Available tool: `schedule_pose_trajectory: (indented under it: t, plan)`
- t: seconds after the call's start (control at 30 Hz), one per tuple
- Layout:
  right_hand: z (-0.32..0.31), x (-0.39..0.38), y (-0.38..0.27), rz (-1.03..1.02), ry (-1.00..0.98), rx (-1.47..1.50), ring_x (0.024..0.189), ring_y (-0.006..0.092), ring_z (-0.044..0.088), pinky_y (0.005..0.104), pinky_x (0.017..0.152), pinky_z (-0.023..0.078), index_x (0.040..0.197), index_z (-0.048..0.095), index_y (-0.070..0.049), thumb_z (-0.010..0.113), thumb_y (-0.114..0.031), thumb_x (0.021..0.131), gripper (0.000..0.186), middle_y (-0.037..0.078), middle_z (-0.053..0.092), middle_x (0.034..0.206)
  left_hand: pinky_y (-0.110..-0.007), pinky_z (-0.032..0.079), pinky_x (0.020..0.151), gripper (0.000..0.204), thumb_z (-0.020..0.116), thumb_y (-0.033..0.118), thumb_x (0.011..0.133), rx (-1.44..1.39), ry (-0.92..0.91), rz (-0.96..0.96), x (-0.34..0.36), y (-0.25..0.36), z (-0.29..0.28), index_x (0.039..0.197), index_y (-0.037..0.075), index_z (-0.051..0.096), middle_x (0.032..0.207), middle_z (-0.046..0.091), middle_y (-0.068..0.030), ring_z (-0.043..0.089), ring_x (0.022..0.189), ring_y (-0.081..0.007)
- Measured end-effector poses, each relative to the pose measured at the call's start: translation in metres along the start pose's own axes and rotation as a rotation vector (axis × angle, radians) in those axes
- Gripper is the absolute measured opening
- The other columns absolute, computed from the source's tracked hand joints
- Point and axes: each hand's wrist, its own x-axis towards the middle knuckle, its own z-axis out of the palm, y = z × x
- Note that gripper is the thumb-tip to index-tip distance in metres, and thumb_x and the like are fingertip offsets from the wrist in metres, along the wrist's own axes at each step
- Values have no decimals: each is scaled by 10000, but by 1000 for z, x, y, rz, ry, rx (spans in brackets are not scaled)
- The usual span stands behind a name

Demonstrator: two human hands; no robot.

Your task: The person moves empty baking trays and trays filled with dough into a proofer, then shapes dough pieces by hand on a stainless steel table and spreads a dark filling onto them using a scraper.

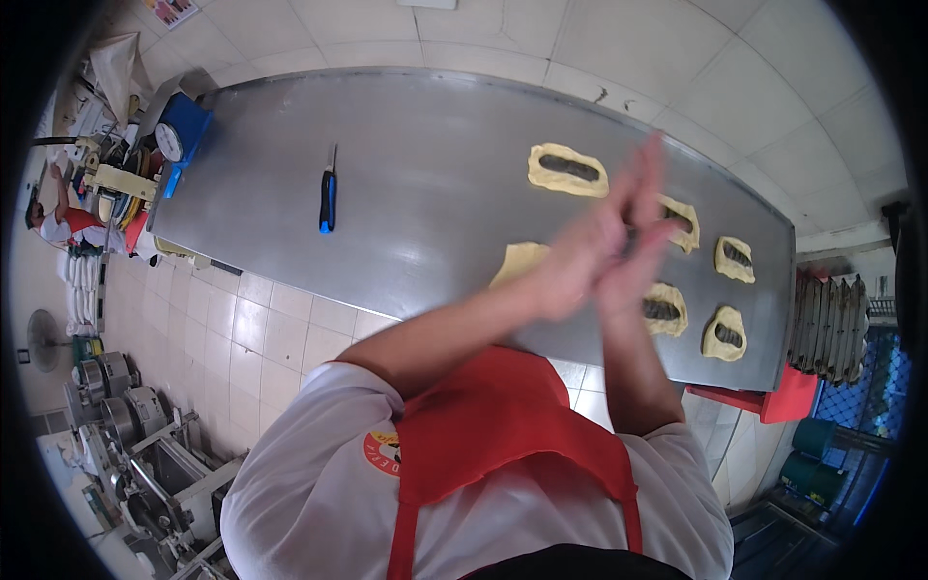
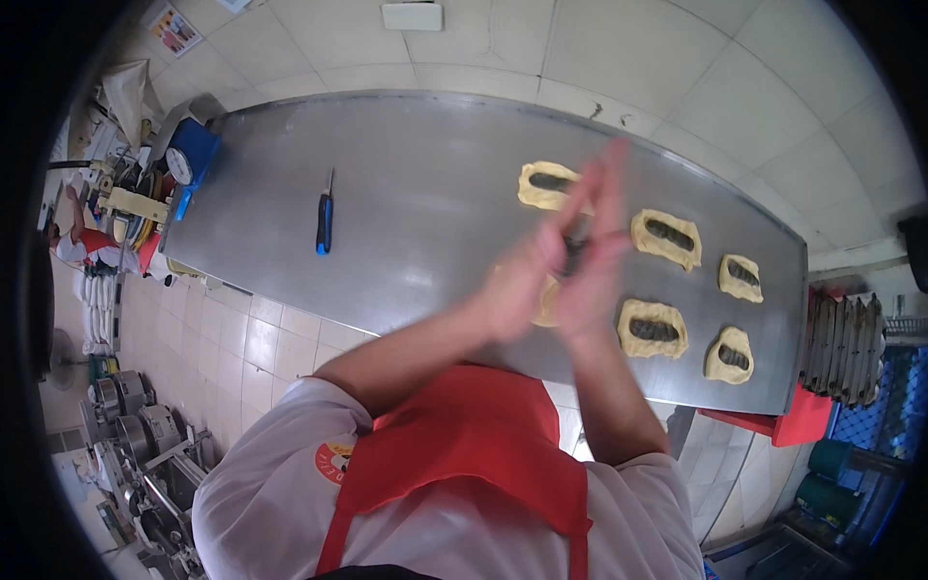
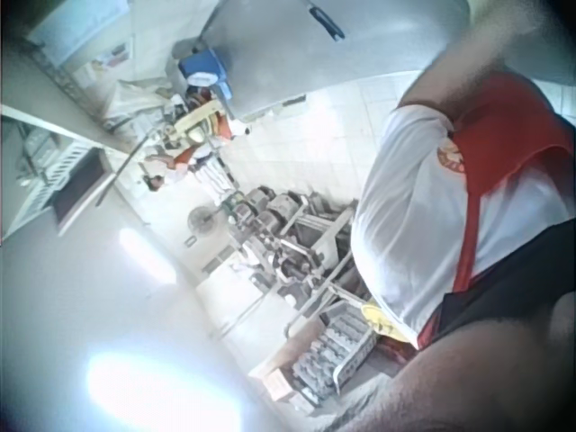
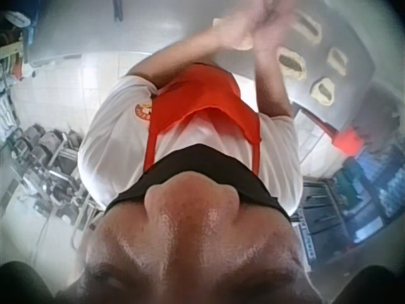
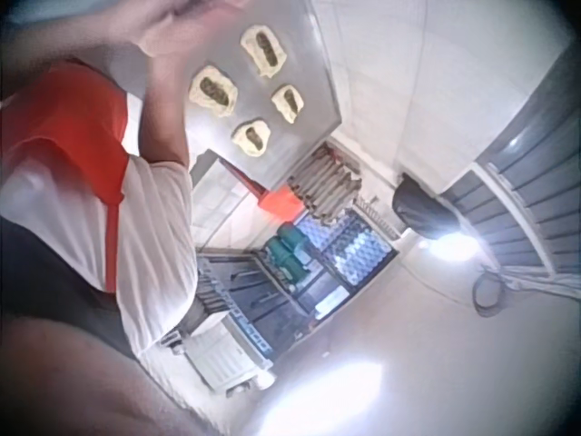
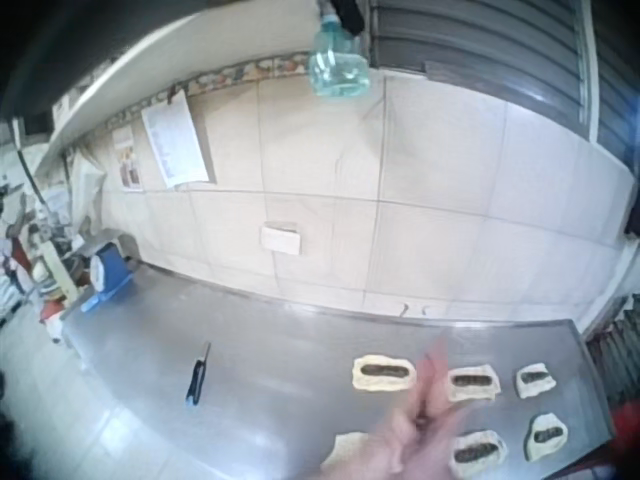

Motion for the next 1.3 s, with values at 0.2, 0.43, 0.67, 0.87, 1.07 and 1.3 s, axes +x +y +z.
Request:
schedule_pose_trajectory:
  t: [0.2, 0.43, 0.67, 0.87, 1.07, 1.3]
  plan:
    - [-47, -32, 28, 131, -256, -573, 1274, 281, 542, 384, 1009, 446, 1533, 367, -57, 725, -336, 911, 770, 210, 423, 1528, -488, 259, 1193, 640, 337, 525, 1055, -750, 591, -157, 4, -35, -24, 1495, 61, 367, 1549, 370, -143, 359, 1433, -323]
    - [-130, -97, 97, 615, -260, -562, 779, 181, 689, 304, 732, 535, 1240, 674, -45, 788, -173, 859, 417, 94, 730, 1010, -355, 494, 972, 332, 608, 144, 1017, 176, 299, -431, -103, -128, -57, 1327, 34, 566, 1296, 599, -104, 608, 1133, -229]
    - [-133, -144, 146, 205, -423, -1180, 1283, 299, 506, 471, 1043, 418, 1280, 664, -78, 742, -169, 843, 453, 144, 501, 1464, -528, 332, 1119, 540, 682, 283, 903, 1424, 6, -233, -152, -164, -78, 1395, 98, 559, 1459, 534, -64, 450, 1369, -303]
    - [-123, -176, 139, 68, -589, -1274, 1511, 349, 244, 516, 1215, 210, 1535, 343, -27, 592, -360, 950, 718, 184, 289, 1624, -588, 135, 1220, 858, 632, 374, 890, 1683, -313, -217, -156, -153, -45, 1574, 20, 255, 1659, 227, -143, 158, 1553, -309]
    - [-92, -106, 95, 408, -882, -1307, 1448, 393, 351, 635, 1189, 153, 1411, 575, -83, 631, -455, 858, 668, 214, 449, 1523, -582, 101, 1233, 906, 670, 431, 842, 1636, -648, -383, -98, -141, -68, 1557, 28, 289, 1642, 251, -177, 170, 1548, -312]
    - [-108, -200, 160, 171, -658, -1289, 1532, 342, 222, 548, 1239, 105, 1552, 345, -44, 621, -502, 864, 871, 205, 311, 1615, -528, 221, 1210, 668, 627, 266, 969, 1316, 81, -74, -206, -123, -128, 1524, -2, 371, 1596, 337, -234, 287, 1478, -444]
